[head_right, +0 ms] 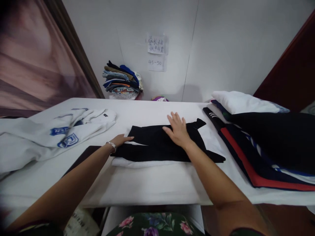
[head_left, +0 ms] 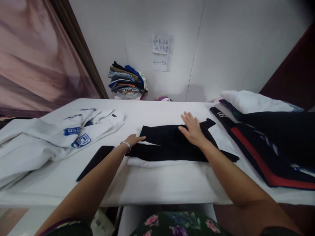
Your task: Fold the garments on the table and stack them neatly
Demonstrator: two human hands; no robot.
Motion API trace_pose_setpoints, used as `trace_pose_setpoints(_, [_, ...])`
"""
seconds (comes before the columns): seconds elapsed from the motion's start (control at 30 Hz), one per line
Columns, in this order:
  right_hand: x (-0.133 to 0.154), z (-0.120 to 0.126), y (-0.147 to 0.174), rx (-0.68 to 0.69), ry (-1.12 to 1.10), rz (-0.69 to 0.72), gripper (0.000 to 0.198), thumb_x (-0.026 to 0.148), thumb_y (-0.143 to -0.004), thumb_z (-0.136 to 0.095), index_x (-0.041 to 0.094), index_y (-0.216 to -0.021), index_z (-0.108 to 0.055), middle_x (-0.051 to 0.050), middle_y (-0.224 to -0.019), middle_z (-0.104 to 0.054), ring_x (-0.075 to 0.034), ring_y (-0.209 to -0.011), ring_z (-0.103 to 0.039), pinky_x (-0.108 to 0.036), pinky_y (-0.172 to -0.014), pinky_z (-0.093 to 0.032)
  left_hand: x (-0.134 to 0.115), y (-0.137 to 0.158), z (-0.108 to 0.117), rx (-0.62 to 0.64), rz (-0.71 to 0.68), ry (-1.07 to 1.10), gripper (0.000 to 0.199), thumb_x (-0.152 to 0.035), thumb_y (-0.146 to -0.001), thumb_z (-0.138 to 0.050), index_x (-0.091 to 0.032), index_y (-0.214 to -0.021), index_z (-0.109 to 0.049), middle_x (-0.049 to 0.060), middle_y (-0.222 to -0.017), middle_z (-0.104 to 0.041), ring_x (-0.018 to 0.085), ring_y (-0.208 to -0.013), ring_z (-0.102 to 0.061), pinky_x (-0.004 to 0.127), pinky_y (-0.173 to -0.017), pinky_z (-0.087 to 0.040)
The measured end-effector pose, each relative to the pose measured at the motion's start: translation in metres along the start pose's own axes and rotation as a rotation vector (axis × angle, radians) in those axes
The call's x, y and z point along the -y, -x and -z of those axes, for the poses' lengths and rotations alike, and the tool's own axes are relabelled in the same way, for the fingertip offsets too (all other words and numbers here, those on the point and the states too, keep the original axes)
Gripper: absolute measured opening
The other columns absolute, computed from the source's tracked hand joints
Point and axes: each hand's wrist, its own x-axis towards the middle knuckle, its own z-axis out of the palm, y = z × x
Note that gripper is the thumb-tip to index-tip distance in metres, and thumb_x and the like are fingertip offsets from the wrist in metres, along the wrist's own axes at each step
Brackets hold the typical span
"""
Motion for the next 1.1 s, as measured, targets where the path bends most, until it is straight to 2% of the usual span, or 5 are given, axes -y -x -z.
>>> trace_pose_setpoints(0.1, [0.017,-0.046,0.002,0.311,0.036,0.046,0.070,0.064,-0.092,-0.030,0.022,-0.148,-0.034,-0.009,-0.157,-0.027,-0.028,-0.147,-0.014,-0.054,-0.117,-0.009,0.000,0.002,0.001,0.008,0.003,0.032,0.060,-0.052,-0.066,-0.073,-0.011,-0.109,-0.067,0.016,-0.118,-0.068,0.032,-0.111,-0.063,0.033,-0.086,-0.053])
trace_pose_setpoints(0.23, [0.020,-0.075,0.010,0.369,0.078,0.060,0.074,0.067,-0.092,-0.027,0.021,-0.149,-0.031,-0.009,-0.158,-0.025,-0.026,-0.147,-0.015,-0.049,-0.118,-0.007,0.000,0.003,0.002,-0.022,0.010,0.077,0.066,-0.050,-0.062,-0.076,-0.008,-0.113,-0.065,0.018,-0.121,-0.066,0.035,-0.118,-0.058,0.036,-0.091,-0.051])
trace_pose_setpoints(0.57, [0.017,-0.048,0.015,0.317,-0.043,-0.010,0.074,0.066,-0.093,-0.022,0.021,-0.151,-0.025,-0.007,-0.159,-0.019,-0.023,-0.148,-0.010,-0.050,-0.118,-0.007,0.000,0.007,0.003,-0.010,-0.066,0.144,0.039,-0.047,-0.058,-0.078,-0.015,-0.081,-0.071,0.014,-0.097,-0.074,0.033,-0.103,-0.066,0.035,-0.085,-0.053])
trace_pose_setpoints(0.77, [0.012,-0.060,0.030,0.302,0.109,0.039,0.074,0.064,-0.092,-0.032,0.018,-0.150,-0.031,-0.010,-0.158,-0.021,-0.029,-0.147,-0.012,-0.052,-0.118,-0.010,-0.003,0.008,0.006,0.074,-0.019,0.290,0.035,-0.043,-0.055,-0.081,-0.017,-0.074,-0.069,0.012,-0.085,-0.075,0.031,-0.088,-0.070,0.034,-0.076,-0.056])
trace_pose_setpoints(1.1, [0.009,-0.061,0.031,0.261,-0.001,0.067,0.072,0.060,-0.092,-0.039,0.015,-0.149,-0.033,-0.013,-0.157,-0.025,-0.029,-0.147,-0.015,-0.051,-0.118,-0.011,-0.057,0.038,0.022,0.484,0.000,0.783,0.032,-0.025,-0.056,-0.081,-0.013,-0.083,-0.069,0.011,-0.075,-0.074,0.026,-0.065,-0.071,0.034,-0.060,-0.059])
